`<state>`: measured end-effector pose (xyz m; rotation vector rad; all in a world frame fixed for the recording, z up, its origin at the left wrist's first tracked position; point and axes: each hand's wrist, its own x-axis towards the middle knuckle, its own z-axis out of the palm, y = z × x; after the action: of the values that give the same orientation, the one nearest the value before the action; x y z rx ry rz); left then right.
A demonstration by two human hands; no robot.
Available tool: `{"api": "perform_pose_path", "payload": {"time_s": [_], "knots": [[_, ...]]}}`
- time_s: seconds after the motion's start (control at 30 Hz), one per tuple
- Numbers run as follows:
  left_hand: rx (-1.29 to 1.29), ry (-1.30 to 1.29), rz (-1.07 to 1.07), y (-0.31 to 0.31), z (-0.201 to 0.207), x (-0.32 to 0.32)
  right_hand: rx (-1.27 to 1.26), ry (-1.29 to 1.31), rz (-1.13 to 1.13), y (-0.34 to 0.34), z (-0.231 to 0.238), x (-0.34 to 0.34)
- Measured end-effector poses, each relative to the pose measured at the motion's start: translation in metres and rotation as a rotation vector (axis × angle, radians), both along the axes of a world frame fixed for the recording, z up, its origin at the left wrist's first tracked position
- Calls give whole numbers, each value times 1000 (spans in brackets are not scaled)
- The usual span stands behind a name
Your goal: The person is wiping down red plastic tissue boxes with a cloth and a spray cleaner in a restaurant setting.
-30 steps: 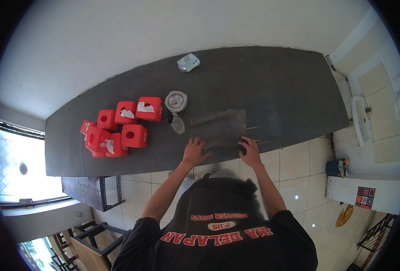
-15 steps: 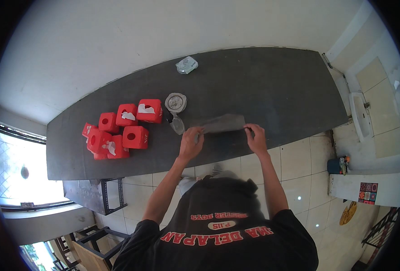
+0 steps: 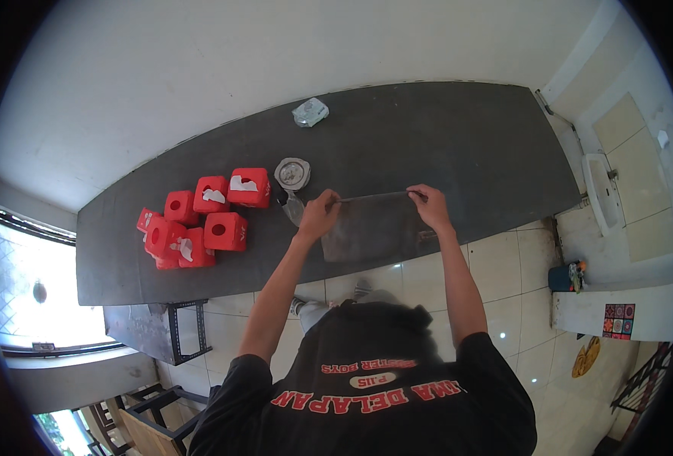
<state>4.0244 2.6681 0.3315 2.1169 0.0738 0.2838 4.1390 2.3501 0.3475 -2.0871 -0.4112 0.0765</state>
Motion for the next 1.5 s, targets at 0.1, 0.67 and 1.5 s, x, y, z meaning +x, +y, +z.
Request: {"api": "perform_pose_path", "payload": {"time_s": [0.1, 0.67, 1.5], "knots": [[114, 17, 25, -7, -17, -2, -96, -41, -26, 0, -23, -7], [436, 52, -56, -30, -101, -101, -340, -133, 43, -52, -111, -84], [705, 284, -120, -8, -100, -146, -610, -66, -406, 16, -120, -64]]}}
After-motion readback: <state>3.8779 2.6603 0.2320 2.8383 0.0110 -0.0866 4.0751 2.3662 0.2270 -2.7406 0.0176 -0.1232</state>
